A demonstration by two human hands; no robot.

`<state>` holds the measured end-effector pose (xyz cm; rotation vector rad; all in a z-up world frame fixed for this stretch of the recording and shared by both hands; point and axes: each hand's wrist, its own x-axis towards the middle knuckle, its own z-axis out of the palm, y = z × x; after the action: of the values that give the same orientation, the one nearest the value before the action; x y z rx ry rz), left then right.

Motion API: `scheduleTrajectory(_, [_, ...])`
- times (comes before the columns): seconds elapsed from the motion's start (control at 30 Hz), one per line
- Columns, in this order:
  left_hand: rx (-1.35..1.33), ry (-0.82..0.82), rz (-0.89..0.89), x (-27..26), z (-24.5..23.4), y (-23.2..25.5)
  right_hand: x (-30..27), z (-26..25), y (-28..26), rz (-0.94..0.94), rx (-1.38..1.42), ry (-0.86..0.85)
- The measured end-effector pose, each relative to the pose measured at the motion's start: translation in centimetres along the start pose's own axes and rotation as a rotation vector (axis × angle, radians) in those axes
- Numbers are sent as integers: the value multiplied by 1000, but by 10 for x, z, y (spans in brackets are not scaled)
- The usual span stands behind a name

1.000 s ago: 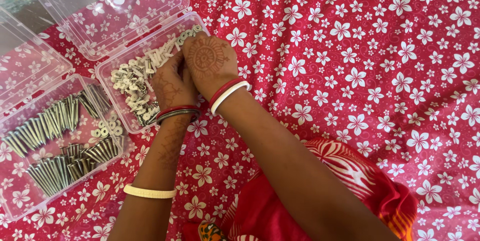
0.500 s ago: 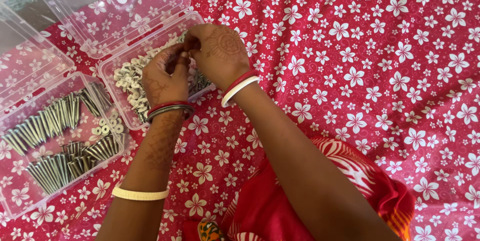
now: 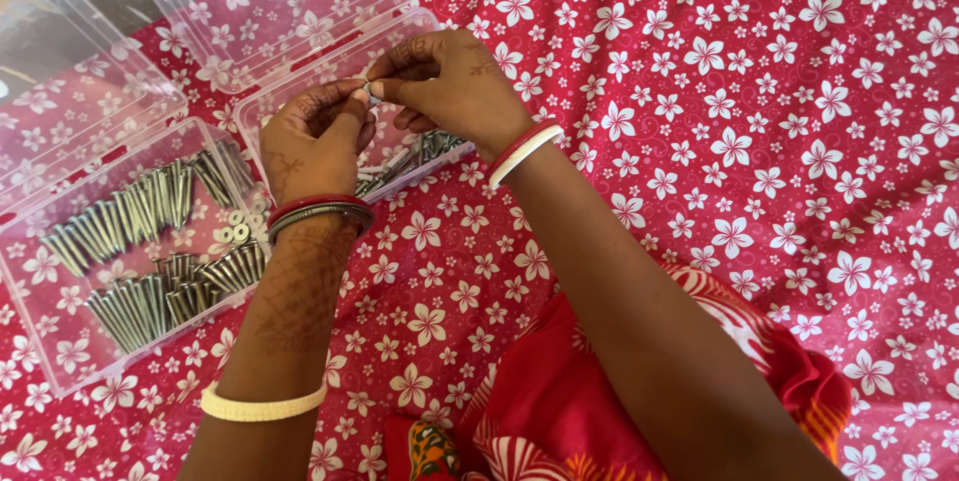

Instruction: The person sorts various small hardware items, including nails, washers, and white plastic components, by picking them up from a pile and placing them into separate compartments of clear plastic organizers.

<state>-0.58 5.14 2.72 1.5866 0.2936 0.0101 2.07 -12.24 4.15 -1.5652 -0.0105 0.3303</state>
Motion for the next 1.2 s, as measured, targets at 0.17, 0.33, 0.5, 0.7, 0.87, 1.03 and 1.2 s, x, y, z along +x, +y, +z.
scheduleTrajectory(0.17, [-36, 33, -15, -13, -12, 13, -6, 15, -10, -97, -53, -30])
scheduleTrajectory(0.33, [-102, 67, -34, -29, -31, 29, -16, 33, -22, -104, -103, -36])
scheduleTrajectory(0.5, [-16, 65, 0, -43, -53, 36, -29, 51, -30, -98, -89, -83])
scheduleTrajectory(0.7, [-17, 97, 5, -61, -89, 35, -42, 83, -35, -77, 0, -165])
scheduleTrajectory(0.87, [-6, 118, 17, -78, -133, 35, -50, 121, -40, -102, -100, -213])
scheduleTrajectory(1.03, [57, 186, -12, -94, -172, 33, -47, 165, -30, -314, -226, -232])
scheduleTrajectory(1.2, [403, 296, -103, -103, -190, 36, -48, 197, -30, -218, -473, -170])
